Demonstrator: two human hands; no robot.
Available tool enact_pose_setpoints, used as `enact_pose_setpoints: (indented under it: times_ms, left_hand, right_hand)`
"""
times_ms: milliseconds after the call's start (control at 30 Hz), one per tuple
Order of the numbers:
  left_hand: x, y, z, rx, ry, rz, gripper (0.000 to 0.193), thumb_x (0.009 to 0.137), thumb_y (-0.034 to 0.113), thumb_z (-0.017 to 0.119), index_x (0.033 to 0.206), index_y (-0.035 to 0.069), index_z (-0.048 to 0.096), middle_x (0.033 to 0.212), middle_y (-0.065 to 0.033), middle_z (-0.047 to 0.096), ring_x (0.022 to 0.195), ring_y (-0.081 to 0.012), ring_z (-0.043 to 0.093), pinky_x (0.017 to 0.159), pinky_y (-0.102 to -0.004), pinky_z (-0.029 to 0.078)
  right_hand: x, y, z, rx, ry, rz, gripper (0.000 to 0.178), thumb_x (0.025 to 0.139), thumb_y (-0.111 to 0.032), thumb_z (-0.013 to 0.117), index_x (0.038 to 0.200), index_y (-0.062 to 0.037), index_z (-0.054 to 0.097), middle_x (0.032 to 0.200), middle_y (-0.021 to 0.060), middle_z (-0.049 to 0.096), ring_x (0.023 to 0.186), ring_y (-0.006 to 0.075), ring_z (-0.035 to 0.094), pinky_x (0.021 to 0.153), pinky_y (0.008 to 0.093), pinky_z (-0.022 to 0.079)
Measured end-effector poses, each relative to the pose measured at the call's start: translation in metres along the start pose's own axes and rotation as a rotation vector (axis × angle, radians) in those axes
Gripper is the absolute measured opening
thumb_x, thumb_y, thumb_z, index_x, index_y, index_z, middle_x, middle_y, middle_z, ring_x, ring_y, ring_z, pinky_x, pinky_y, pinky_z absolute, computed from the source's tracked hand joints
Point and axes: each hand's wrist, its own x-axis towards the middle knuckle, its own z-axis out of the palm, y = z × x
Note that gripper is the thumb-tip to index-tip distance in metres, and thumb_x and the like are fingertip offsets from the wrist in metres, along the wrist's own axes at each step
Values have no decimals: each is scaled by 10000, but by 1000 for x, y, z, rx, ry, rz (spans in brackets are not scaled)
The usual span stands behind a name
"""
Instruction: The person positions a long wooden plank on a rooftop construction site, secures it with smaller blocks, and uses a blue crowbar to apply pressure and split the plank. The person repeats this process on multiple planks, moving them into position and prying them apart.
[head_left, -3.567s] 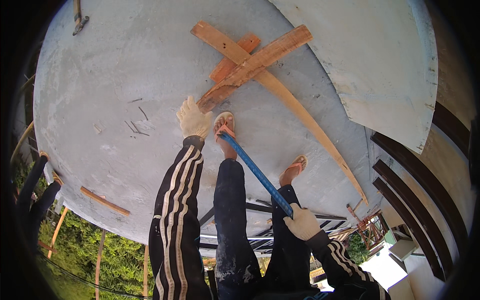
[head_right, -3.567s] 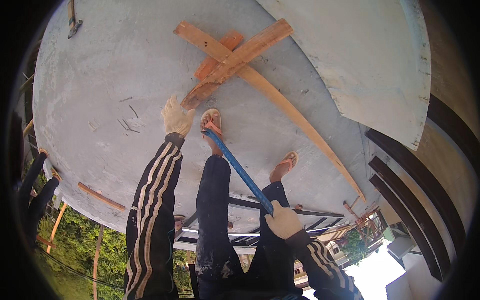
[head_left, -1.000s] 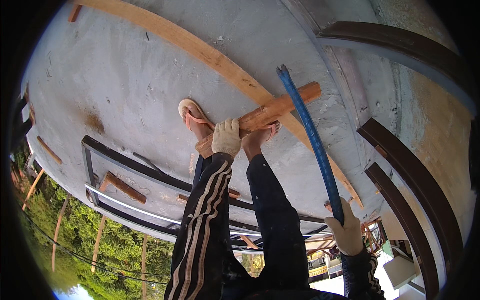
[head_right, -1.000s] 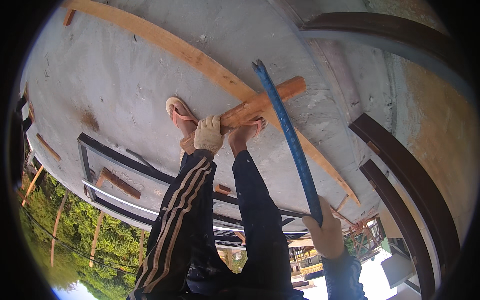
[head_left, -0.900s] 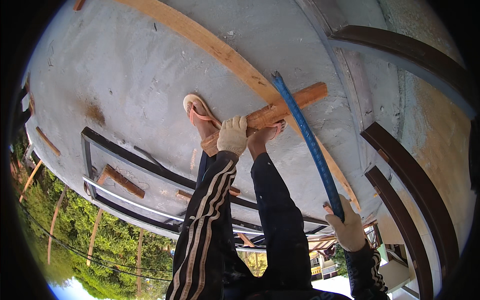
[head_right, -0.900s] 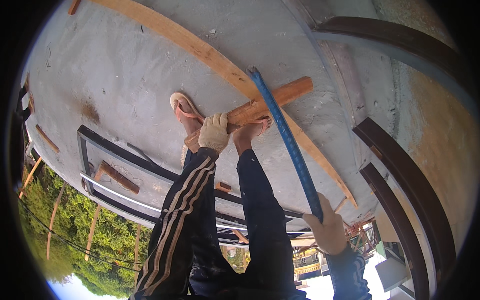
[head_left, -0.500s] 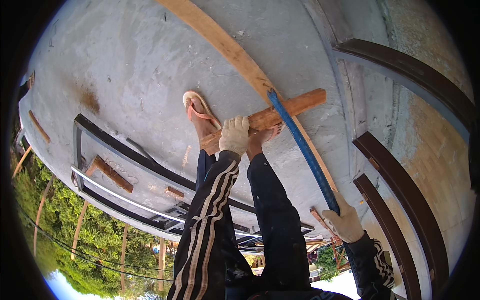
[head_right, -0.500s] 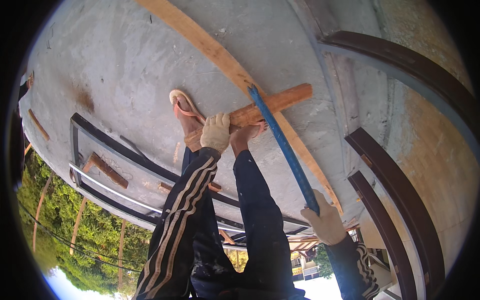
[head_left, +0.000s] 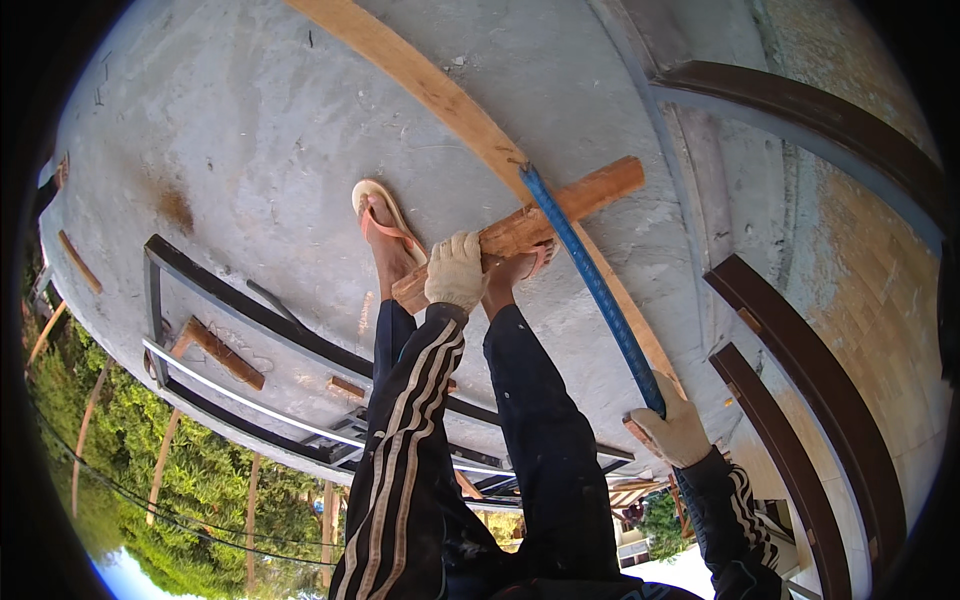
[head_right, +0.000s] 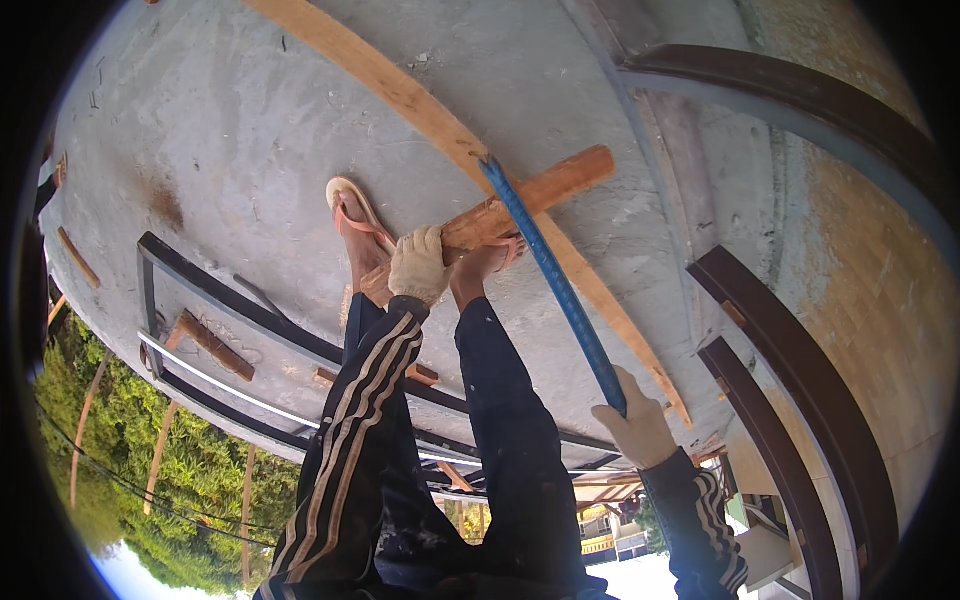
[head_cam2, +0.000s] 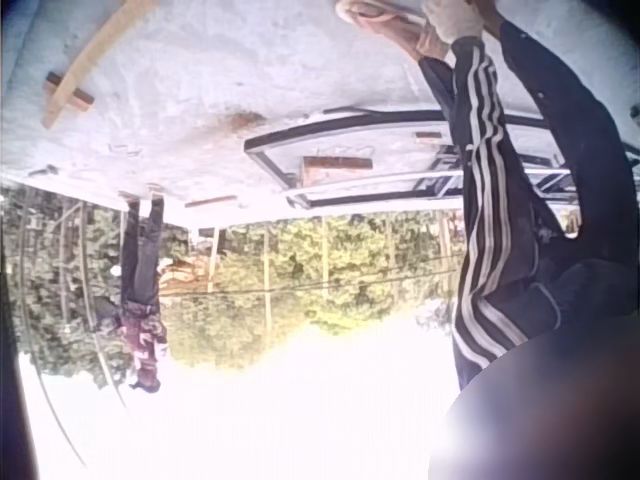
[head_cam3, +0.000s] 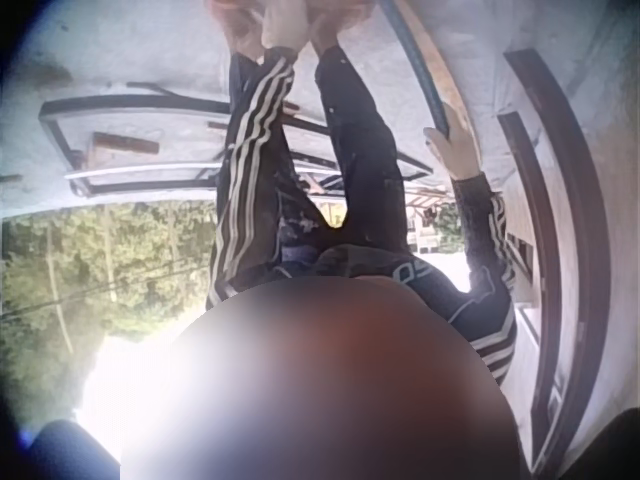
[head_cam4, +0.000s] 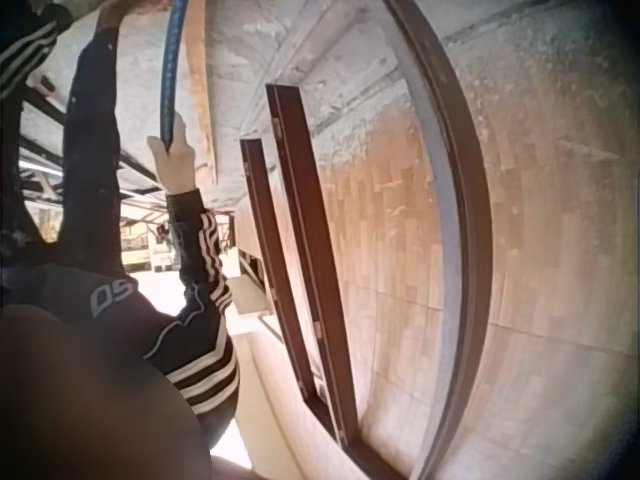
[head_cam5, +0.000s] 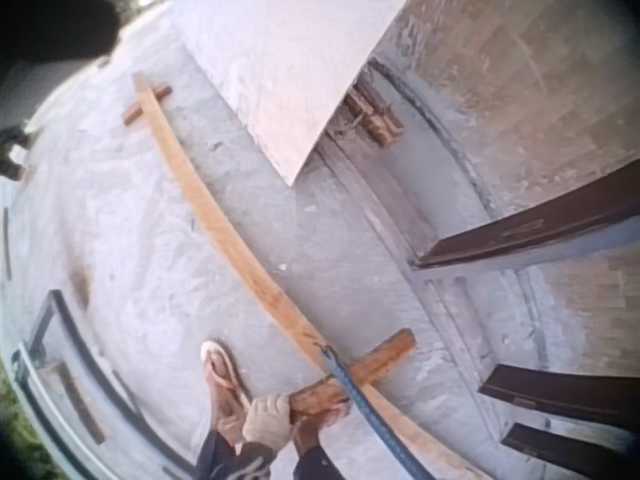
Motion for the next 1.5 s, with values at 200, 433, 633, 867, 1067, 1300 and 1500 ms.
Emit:
enact_pose_setpoints:
  times_ms: [200, 433, 633, 867, 1067, 1300, 1500]
  left_hand:
    - [0, -1, -6, -39, 14, 9, 589, 778, 285, 766, 1282, 66, 553, 1173, -146, 627, 1092, -367, 613, 941, -477, 503]
    - [0, 10, -16, 0, -92, -24, 589, 757, 256, 752, 1282, 66, 564, 1188, -152, 643, 1089, -372, 630, 919, -472, 518]
    - [-13, 25, -4, -68, 4, 39, 571, 758, 256, 749, 1261, 55, 566, 1165, -155, 643, 1066, -369, 635, 907, -467, 522]
    - [-11, 33, 1, -117, -30, -77, 563, 762, 244, 740, 1260, 51, 561, 1156, -163, 637, 1075, -375, 624, 930, -467, 510]
    - [-10, 36, 3, -173, -22, -131, 577, 767, 246, 733, 1279, 49, 553, 1195, -168, 629, 1107, -372, 615, 942, -465, 506]
    - [5, 30, 11, -163, 144, -128, 636, 755, 239, 737, 1324, 38, 537, 1210, -162, 621, 1131, -366, 602, 971, -470, 491]
    - [7, 24, 28, -111, 77, -145, 654, 759, 244, 759, 1329, 33, 517, 1253, -160, 595, 1149, -361, 584, 1006, -461, 462]
  right_hand:
    - [9, 28, 17, -79, 80, -73, 629, 889, -240, 710, 1437, -66, 457, 827, 183, 631, 720, 352, 674, 685, 410, 519]
    - [-23, -26, -6, -95, 50, -26, 617, 895, -168, 670, 1449, -61, 420, 795, 254, 642, 766, 457, 697, 676, 465, 529]
    - [-36, -48, -13, -191, 108, -77, 574, 880, -151, 678, 1402, -40, 465, 853, 261, 658, 799, 431, 704, 718, 438, 536]
    - [-40, -63, -14, -147, 76, 34, 544, 864, -155, 693, 1356, -32, 499, 784, 200, 616, 665, 330, 659, 648, 391, 516]
    - [-38, -74, -11, -130, 47, 69, 509, 872, -175, 687, 1330, -28, 520, 767, 160, 572, 635, 256, 581, 648, 359, 500]
    - [-43, -57, -9, -107, 49, 15, 549, 883, -210, 709, 1365, -28, 519, 832, 147, 582, 722, 218, 592, 700, 337, 501]
    - [-4, 10, 12, -221, 125, 15, 604, 894, -250, 702, 1435, -90, 486, 821, 136, 643, 658, 305, 665, 649, 391, 528]
